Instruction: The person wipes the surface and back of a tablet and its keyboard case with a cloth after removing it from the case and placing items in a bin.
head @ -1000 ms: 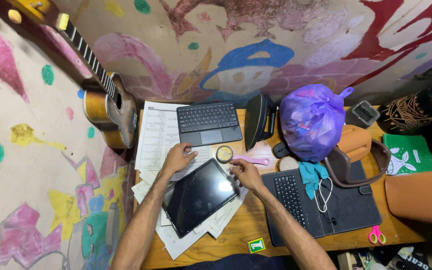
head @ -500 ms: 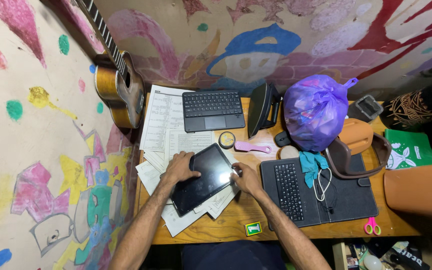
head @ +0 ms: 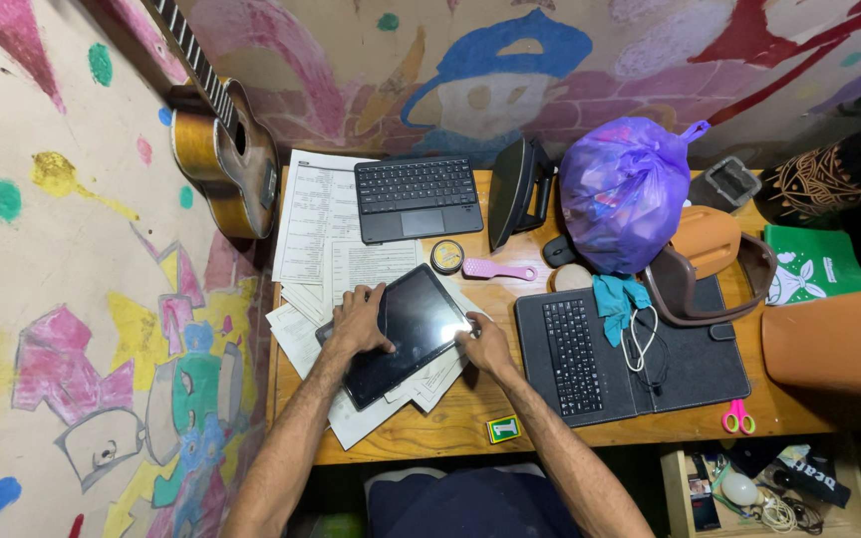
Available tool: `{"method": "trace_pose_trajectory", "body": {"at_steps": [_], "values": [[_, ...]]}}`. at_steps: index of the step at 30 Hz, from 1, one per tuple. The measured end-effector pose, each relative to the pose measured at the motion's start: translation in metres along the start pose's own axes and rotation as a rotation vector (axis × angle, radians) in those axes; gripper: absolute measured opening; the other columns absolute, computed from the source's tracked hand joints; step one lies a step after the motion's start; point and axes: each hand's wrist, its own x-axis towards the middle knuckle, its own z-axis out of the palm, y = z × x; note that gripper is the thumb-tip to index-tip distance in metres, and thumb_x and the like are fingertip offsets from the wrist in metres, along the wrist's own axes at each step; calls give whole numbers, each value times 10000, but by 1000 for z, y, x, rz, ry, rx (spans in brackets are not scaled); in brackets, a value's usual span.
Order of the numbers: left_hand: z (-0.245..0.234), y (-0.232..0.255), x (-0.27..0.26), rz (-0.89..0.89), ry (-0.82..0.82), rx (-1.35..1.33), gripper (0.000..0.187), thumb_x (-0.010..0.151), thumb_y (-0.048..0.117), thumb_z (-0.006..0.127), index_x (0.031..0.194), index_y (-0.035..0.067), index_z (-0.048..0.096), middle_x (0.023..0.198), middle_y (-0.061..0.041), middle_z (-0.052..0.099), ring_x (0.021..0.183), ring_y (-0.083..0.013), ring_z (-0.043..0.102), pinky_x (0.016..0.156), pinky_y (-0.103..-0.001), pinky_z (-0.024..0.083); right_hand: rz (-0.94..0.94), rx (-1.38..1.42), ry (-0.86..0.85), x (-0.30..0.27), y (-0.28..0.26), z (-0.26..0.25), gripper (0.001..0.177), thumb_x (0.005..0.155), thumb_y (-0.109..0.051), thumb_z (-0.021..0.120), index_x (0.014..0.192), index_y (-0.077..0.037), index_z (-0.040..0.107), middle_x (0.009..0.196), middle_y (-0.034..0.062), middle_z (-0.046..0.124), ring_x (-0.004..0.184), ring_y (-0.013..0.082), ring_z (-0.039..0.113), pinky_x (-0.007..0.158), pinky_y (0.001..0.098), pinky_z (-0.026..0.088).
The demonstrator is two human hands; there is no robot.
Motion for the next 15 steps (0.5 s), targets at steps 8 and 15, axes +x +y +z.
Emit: {"method": "trace_pose_trajectory", "body": {"at_steps": [8,15], "values": [[-9,3,1,-29,-38,12,1397,463,390,1050,1607,180,277,1535,-124,352,1411,-337,327,1090,-631,367,51,5,1,7,4,6,544,783,-293,807,1240,-25,680,1094,176,744,1006,291,712,889,380,552],[-9,1,5,-19,-42,28,1417,430,397,1057,1599,168,289,1492,-134,365,1371,-334,344,1080,-615,380,173,76,-23,13,-6,5,503,759,-331,867,1089,-7,671,1012,136,707,925,244,684,821,356,548]]}}
